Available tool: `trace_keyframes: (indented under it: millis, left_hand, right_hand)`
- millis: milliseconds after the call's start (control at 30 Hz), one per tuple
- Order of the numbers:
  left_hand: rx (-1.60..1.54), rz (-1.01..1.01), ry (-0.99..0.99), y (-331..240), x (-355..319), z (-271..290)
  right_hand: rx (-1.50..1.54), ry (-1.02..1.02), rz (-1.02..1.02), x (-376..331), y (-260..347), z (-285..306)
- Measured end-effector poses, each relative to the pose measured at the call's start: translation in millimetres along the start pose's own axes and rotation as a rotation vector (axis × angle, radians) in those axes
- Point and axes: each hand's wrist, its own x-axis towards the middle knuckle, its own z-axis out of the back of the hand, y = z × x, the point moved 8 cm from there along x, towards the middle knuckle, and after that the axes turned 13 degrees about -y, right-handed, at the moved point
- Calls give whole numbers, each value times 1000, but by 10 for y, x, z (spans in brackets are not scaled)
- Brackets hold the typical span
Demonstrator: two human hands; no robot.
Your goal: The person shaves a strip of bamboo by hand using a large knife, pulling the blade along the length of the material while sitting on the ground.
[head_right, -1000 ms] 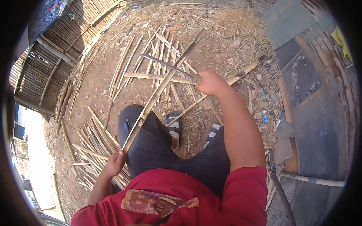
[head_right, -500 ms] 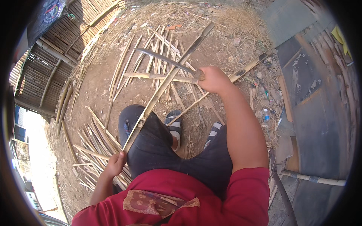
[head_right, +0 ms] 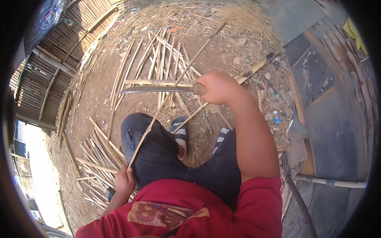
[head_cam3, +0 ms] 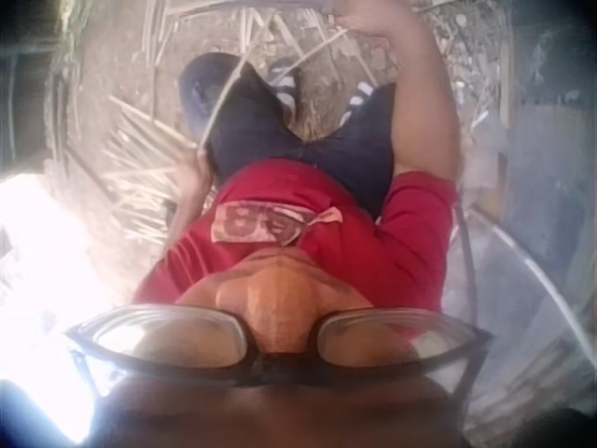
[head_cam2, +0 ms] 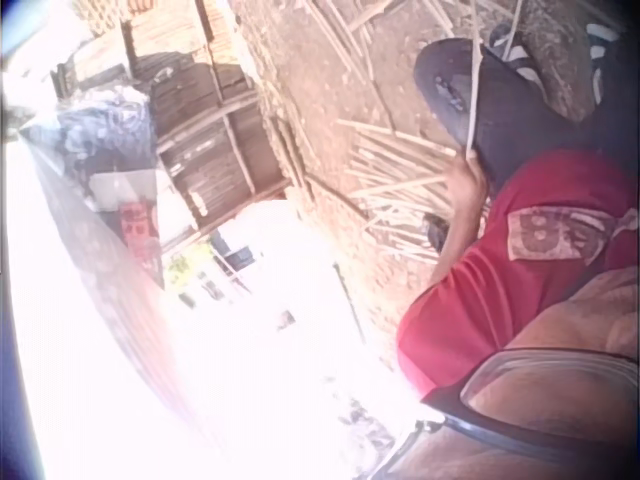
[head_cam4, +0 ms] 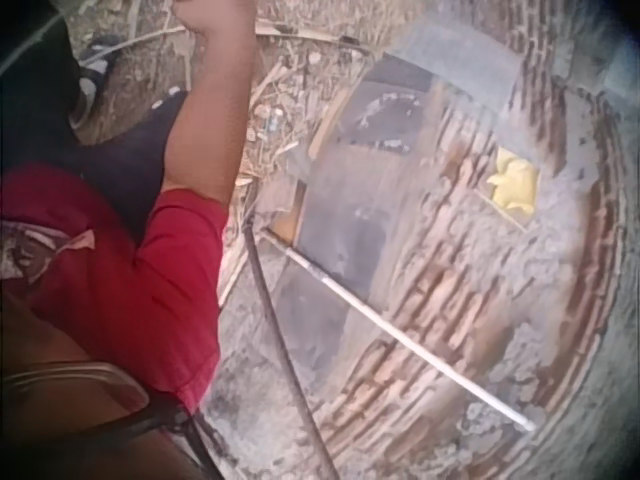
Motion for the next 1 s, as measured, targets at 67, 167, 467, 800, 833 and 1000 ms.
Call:
trace_keyframes:
  millis: [67, 167, 467, 800, 833, 1000]
  left_hand:
    - [-7, -16, -5, -3, -5, -31]
    - [26, -24, -7, -35, 24, -59]
    - [14, -34, -5, 56, 21, -37]
    - [-18, -60, 46, -45, 131, -52]
    - [-21, -54, 50, -23, 115, -61]
    - [82, -63, -34, 8, -11, -33]
  right_hand:
    - [-13, 57, 23, -105, 95, 56]
    - [79, -111, -363, -88, -648, 200]
    - [6, 110, 31, -12, 82, -60]
    - [31, -401, 39, -45, -427, 145]
    - [-29, -287, 93, -38, -181, 43]
    - [-30, -4, -96, 22, -257, 113]
